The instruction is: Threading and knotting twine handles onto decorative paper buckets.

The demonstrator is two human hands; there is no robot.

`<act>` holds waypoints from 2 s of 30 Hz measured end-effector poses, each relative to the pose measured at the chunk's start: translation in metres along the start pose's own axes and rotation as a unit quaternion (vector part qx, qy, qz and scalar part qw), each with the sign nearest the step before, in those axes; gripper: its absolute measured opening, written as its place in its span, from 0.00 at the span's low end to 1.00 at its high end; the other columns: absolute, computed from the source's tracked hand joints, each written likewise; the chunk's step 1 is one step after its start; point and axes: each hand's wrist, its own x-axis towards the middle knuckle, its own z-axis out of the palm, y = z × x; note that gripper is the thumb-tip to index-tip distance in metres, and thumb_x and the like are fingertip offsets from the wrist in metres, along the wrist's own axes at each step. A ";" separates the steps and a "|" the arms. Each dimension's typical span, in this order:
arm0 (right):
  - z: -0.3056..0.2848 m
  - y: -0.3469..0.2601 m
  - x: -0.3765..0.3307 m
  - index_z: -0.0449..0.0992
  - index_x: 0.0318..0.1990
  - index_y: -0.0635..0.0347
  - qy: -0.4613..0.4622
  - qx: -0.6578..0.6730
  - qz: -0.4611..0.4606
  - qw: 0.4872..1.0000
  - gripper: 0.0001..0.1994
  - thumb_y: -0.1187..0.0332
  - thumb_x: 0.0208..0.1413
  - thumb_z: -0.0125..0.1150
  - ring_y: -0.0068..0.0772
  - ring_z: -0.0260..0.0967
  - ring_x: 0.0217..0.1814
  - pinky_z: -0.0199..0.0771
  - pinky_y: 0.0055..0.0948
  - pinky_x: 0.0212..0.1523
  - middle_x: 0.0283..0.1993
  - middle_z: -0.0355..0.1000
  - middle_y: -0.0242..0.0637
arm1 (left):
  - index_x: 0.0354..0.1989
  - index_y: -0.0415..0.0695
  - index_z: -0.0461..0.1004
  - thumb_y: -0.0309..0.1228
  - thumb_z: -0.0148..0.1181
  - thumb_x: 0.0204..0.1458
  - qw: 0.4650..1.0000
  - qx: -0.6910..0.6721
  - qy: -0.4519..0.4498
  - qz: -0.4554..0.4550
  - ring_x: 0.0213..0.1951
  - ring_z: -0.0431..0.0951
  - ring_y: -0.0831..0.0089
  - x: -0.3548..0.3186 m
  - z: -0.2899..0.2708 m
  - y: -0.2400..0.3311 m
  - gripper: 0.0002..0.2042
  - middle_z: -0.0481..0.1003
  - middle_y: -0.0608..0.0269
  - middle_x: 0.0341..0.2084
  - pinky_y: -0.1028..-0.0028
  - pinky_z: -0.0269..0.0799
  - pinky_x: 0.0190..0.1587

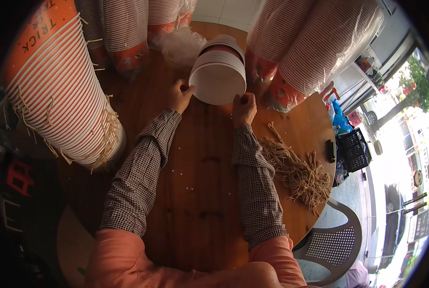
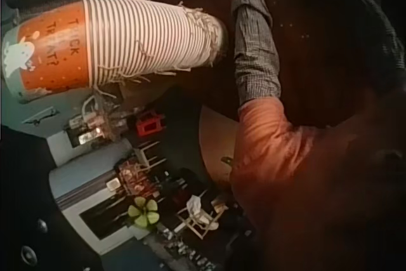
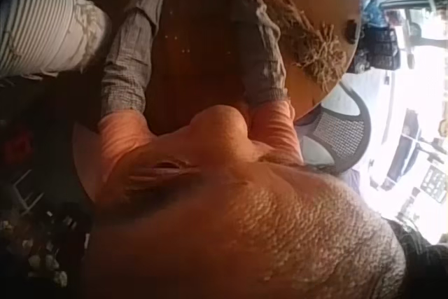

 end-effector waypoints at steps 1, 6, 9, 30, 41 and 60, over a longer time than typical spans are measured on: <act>-0.003 0.000 -0.001 0.68 0.33 0.59 0.002 -0.002 -0.001 1.000 0.10 0.65 0.50 0.61 0.45 0.72 0.29 0.71 0.39 0.33 0.26 0.72 0.43 | 0.35 0.36 0.71 0.34 0.63 0.47 1.000 -0.003 -0.002 0.001 0.32 0.75 0.65 -0.004 0.000 0.005 0.14 0.75 0.55 0.28 0.67 0.71 0.37; -0.011 -0.008 -0.013 0.68 0.55 0.54 -0.042 0.039 0.003 0.998 0.21 0.68 0.52 0.55 0.48 0.74 0.34 0.72 0.43 0.37 0.32 0.75 0.46 | 0.37 0.35 0.71 0.34 0.60 0.46 0.999 0.038 0.006 0.027 0.33 0.77 0.59 -0.020 -0.002 0.011 0.15 0.76 0.50 0.31 0.66 0.71 0.36; -0.016 -0.017 -0.035 0.64 0.61 0.52 -0.066 0.050 -0.034 0.996 0.25 0.72 0.53 0.52 0.45 0.74 0.35 0.73 0.40 0.39 0.35 0.75 0.48 | 0.42 0.36 0.70 0.32 0.58 0.47 0.998 -0.046 0.036 0.029 0.34 0.77 0.64 -0.037 -0.017 0.009 0.15 0.76 0.51 0.32 0.67 0.72 0.37; -0.235 0.012 -0.099 0.79 0.37 0.58 -0.178 -0.167 -0.072 0.967 0.08 0.67 0.51 0.61 0.42 0.73 0.41 0.73 0.36 0.40 0.39 0.73 0.39 | 0.63 0.36 0.56 0.25 0.56 0.51 0.982 0.062 -0.053 0.171 0.60 0.62 0.53 -0.191 -0.107 0.107 0.29 0.60 0.45 0.60 0.60 0.60 0.61; -0.191 -0.025 -0.111 0.80 0.38 0.54 -0.236 -0.230 -0.142 0.934 0.09 0.64 0.53 0.59 0.43 0.70 0.42 0.71 0.38 0.40 0.41 0.69 0.37 | 0.49 0.42 0.73 0.22 0.57 0.47 0.901 0.106 -0.211 0.363 0.56 0.68 0.58 -0.233 -0.092 0.160 0.17 0.70 0.57 0.51 0.62 0.66 0.57; -0.172 -0.114 -0.204 0.74 0.36 0.62 -0.299 0.020 -0.093 0.949 0.05 0.71 0.54 0.59 0.44 0.70 0.34 0.73 0.35 0.32 0.35 0.68 0.42 | 0.41 0.39 0.73 0.31 0.58 0.54 0.933 -0.088 -0.346 -0.047 0.33 0.79 0.65 -0.252 -0.085 0.151 0.10 0.77 0.53 0.32 0.69 0.73 0.37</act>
